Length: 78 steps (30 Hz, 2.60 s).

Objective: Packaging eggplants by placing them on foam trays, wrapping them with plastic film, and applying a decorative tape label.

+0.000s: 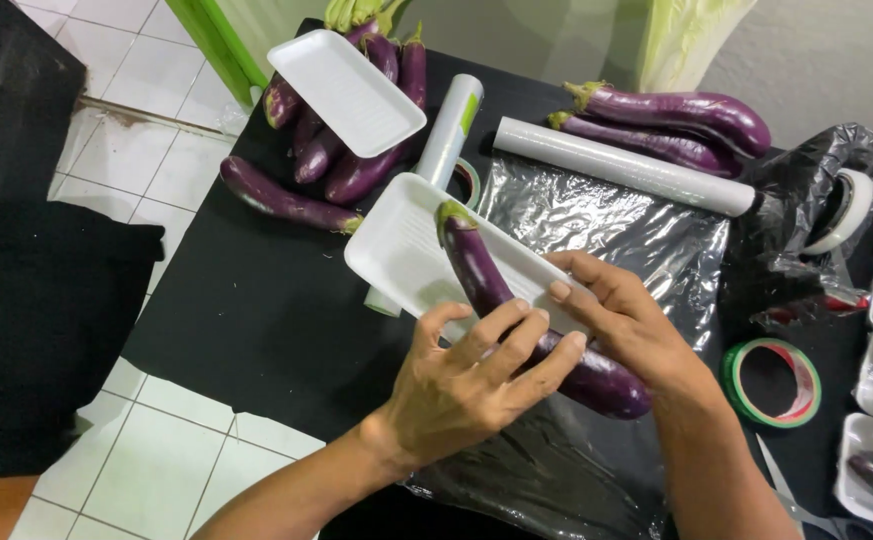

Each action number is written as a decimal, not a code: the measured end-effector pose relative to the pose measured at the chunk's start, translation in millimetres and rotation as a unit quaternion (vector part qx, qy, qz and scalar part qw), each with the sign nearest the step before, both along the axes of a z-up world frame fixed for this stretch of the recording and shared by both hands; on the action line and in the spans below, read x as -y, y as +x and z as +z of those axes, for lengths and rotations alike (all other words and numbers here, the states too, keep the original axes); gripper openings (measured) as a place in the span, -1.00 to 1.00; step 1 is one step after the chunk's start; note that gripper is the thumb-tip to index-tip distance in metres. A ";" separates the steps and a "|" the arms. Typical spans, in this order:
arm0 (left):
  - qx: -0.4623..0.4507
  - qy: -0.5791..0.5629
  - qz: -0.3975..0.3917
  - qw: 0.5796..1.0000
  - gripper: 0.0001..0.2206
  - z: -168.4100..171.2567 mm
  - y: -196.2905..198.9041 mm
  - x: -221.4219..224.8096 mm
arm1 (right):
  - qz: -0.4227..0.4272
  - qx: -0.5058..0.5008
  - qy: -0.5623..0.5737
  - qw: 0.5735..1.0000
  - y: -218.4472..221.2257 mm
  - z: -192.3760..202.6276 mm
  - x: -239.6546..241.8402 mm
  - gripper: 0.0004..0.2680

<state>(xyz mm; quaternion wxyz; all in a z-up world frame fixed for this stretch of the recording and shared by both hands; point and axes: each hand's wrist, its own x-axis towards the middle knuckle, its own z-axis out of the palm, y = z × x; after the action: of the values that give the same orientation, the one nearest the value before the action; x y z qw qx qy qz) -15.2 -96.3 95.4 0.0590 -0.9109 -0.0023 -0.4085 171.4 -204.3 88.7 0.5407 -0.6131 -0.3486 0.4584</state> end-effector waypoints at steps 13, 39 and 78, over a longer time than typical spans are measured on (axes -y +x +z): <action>-0.149 -0.042 0.045 0.987 -0.46 1.0 6.4 -9.4 | 0.025 -0.010 -0.049 0.998 25.6 8.9 7.8 -0.72; -0.020 -0.932 -0.217 0.291 -0.42 -74.0 16.9 -93.1 | 0.042 0.457 0.050 0.887 34.7 20.6 30.1 -0.66; -0.126 -0.881 -0.269 0.368 -0.43 -72.9 1.0 -98.7 | 0.105 0.227 0.083 0.965 71.6 10.2 47.6 -0.65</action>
<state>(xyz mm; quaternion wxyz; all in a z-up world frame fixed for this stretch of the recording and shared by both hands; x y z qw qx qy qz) -14.2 2.4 22.6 -0.8902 -0.4398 -0.1084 -0.0492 243.0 -251.9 98.9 0.4447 -0.6143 -0.5616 0.3310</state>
